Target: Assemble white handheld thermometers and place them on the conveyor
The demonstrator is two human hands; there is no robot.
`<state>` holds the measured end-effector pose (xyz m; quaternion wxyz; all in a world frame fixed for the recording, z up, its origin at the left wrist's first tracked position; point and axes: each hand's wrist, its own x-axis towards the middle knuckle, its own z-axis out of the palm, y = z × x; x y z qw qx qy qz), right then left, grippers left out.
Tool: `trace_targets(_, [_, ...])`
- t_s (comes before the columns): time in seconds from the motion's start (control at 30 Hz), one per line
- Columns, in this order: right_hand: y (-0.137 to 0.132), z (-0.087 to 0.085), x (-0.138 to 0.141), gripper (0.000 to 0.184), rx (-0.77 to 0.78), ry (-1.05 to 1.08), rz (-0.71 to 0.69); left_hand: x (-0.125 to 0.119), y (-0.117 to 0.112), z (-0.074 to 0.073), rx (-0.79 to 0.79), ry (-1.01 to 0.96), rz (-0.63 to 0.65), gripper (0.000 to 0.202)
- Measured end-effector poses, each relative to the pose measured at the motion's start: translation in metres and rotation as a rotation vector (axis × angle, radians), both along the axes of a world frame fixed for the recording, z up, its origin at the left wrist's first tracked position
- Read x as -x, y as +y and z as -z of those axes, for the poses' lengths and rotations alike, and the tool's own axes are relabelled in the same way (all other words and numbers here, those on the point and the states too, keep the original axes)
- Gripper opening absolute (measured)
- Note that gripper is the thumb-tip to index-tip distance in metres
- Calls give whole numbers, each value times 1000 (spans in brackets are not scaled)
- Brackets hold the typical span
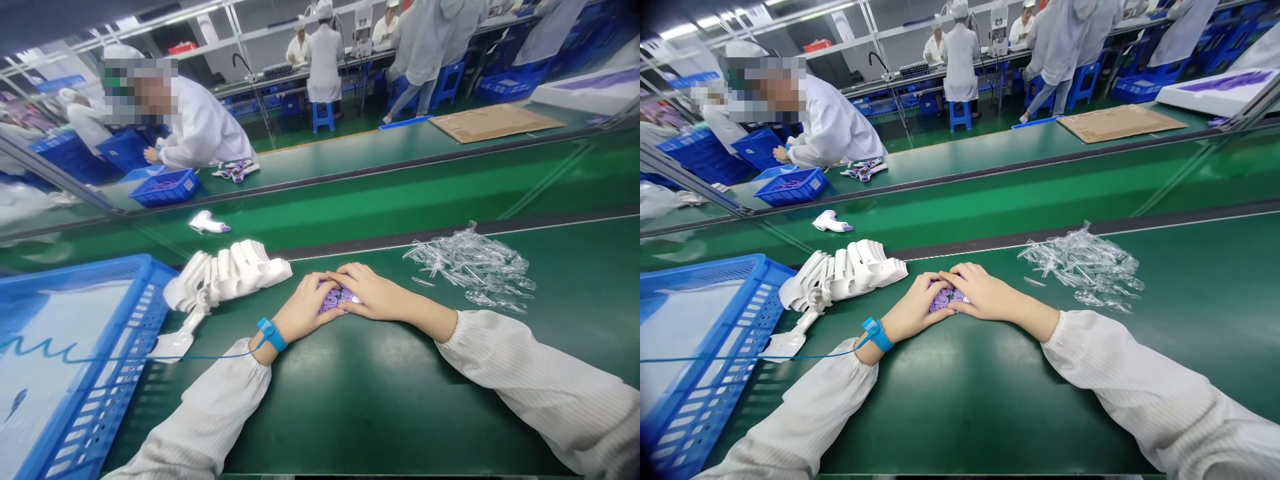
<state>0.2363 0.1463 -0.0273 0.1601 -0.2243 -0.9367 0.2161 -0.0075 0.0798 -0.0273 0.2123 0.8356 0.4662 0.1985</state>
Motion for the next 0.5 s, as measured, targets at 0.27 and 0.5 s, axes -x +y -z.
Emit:
trace_targets(0.27, [-4, 2, 10, 38, -121, -46, 25, -2, 0, -4, -6, 36, 12, 26])
trace_targets(0.5, [-4, 3, 9, 27, -13, 63, 181, -2, 5, 2, 1, -19, -67, 26])
